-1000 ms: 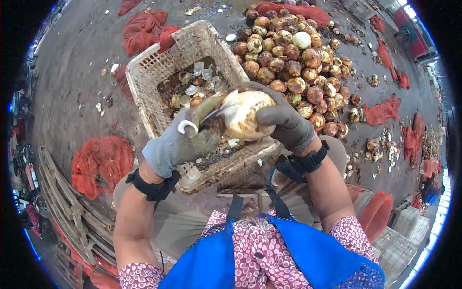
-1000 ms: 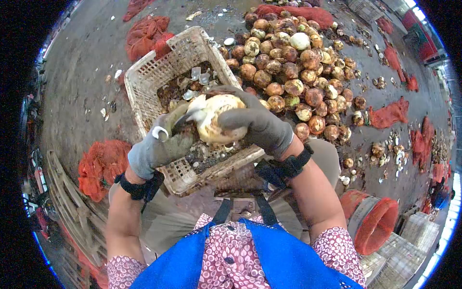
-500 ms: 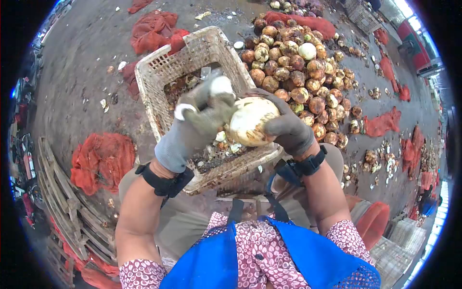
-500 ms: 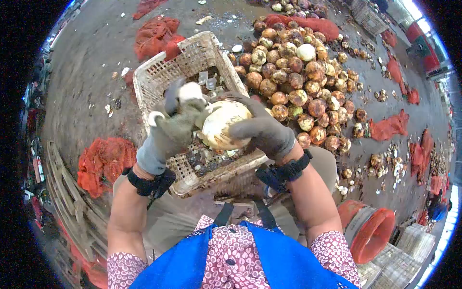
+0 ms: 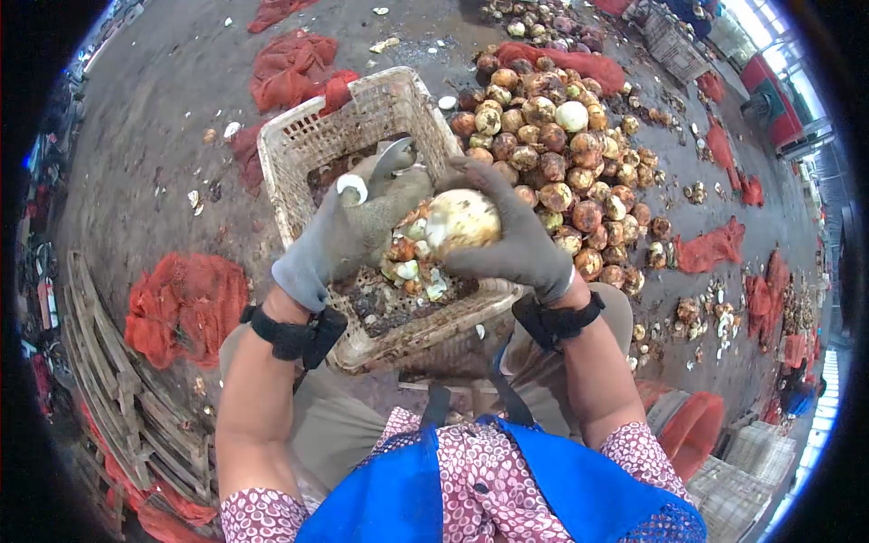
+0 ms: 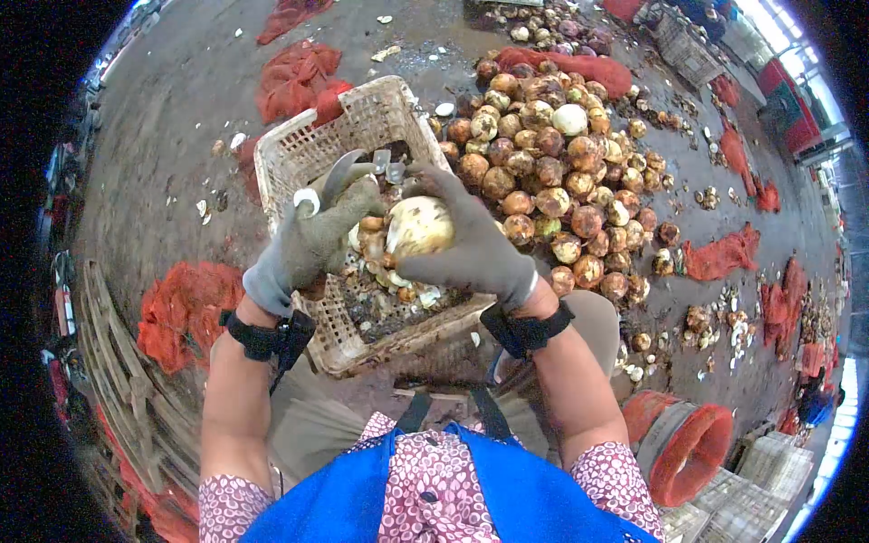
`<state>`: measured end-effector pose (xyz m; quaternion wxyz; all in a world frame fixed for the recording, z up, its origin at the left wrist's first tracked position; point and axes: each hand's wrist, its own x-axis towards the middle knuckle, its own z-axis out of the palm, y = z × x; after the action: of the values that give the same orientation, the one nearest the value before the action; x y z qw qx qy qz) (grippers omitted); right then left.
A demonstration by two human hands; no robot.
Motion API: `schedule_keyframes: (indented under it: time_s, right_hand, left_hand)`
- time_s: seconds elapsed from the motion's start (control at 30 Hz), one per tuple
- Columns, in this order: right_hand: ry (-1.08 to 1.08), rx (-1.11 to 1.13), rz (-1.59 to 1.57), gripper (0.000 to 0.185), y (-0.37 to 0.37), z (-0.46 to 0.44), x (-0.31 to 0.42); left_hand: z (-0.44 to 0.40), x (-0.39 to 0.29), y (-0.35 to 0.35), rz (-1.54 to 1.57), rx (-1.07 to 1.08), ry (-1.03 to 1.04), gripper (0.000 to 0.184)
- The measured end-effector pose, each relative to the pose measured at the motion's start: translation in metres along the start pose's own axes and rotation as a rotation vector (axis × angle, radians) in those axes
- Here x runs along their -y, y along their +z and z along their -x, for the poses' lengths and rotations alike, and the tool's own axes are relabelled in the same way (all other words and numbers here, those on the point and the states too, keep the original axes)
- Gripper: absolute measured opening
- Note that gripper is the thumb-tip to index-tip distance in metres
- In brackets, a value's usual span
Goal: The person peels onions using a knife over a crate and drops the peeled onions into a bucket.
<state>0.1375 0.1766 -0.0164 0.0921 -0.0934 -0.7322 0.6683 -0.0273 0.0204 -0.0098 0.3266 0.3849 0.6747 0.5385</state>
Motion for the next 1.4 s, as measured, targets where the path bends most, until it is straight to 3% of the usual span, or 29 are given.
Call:
schedule_keyframes:
  time_s: [0.07,0.13,0.2,0.33,0.37,0.43,0.53,0.6,0.63,0.67,0.73,0.8,0.87,0.93,1.0,1.07,1.1,1.13,1.2,1.27,1.3,1.37,1.4]
  right_hand:
    - [-0.072,0.060,0.007,0.098,0.009,-0.006,-0.002]
    - [-0.441,0.064,0.459,0.103,0.013,-0.012,-0.010]
    - [-0.340,0.130,0.437,0.109,0.014,-0.011,-0.011]
    - [-0.321,0.148,0.516,0.112,0.015,-0.011,-0.008]
    - [-0.335,0.127,0.539,0.111,0.014,-0.011,-0.006]
    - [-0.346,0.102,0.564,0.110,0.010,-0.011,-0.005]
    - [-0.271,0.018,0.612,0.103,0.003,-0.011,-0.009]
    - [-0.068,-0.016,0.259,0.082,-0.001,-0.011,-0.018]
    - [-0.007,-0.090,0.208,0.064,0.000,-0.016,-0.028]
    - [-0.016,-0.103,0.213,0.064,-0.001,-0.018,-0.034]
    - [0.224,-0.063,-0.663,0.053,-0.002,-0.020,-0.040]
    - [0.194,-0.156,-0.956,0.044,0.002,-0.018,-0.042]
    - [0.204,-0.231,-0.890,0.040,-0.007,-0.016,-0.040]
    - [0.090,-0.187,-1.040,0.041,-0.014,-0.020,-0.036]
    - [-0.014,-0.121,-1.191,0.043,-0.012,-0.025,-0.034]
    - [-0.010,-0.379,-1.014,0.051,-0.001,-0.032,-0.035]
    - [0.026,-0.405,-1.026,0.051,0.001,-0.032,-0.035]
    - [0.022,-0.424,-0.981,0.050,0.006,-0.030,-0.028]
    - [-0.019,-0.347,-1.086,0.048,0.014,-0.029,-0.026]
    - [-0.132,-0.242,-0.842,0.050,0.017,-0.033,-0.023]
    - [-0.044,-0.345,-0.498,0.055,0.021,-0.032,-0.011]
    - [0.044,-0.337,-0.611,0.066,0.023,-0.038,-0.042]
    - [0.040,-0.309,-0.672,0.058,0.018,-0.035,-0.039]
  left_hand:
    - [0.000,0.011,0.001,0.226,0.113,0.045,0.046]
    - [0.004,0.005,0.003,0.109,0.096,0.040,0.048]
    - [0.007,-0.007,0.011,-0.016,0.274,-0.003,0.053]
    - [0.001,0.022,0.001,-0.194,0.225,0.382,0.050]
    - [0.003,0.023,0.000,-0.193,0.224,0.381,0.050]
    - [0.008,-0.003,0.002,-0.149,0.347,0.133,0.055]
    - [0.008,0.000,0.006,-0.191,0.300,0.229,0.049]
    - [0.013,-0.004,0.011,-0.265,0.253,0.258,0.039]
    - [0.014,-0.003,0.013,-0.061,0.220,0.192,0.037]
    - [0.013,-0.006,0.011,-0.050,0.175,0.232,0.041]
    - [0.012,-0.005,0.004,-0.047,0.138,0.286,0.045]
    - [0.011,0.002,-0.006,0.024,-0.003,0.323,0.046]
    - [0.013,-0.006,-0.012,0.206,-0.041,0.155,0.046]
    - [0.012,-0.015,-0.011,-0.465,-0.144,0.079,0.047]
    - [0.012,0.002,-0.003,-0.444,-0.178,0.066,0.052]
    - [0.007,0.021,0.008,-0.397,-0.240,0.020,0.063]
    - [0.004,0.018,0.015,-0.173,-0.198,0.104,0.064]
    - [0.000,0.013,0.022,-0.174,-0.201,0.113,0.064]
    - [-0.004,0.004,0.032,-0.063,-0.165,0.060,0.059]
    - [-0.009,0.013,0.033,-0.009,-0.129,0.182,0.050]
    - [-0.009,0.026,0.030,-0.058,-0.120,0.266,0.048]
    - [-0.018,0.012,0.035,-0.076,-0.097,0.353,0.046]
    - [-0.016,-0.006,0.037,-0.061,-0.088,0.325,0.046]
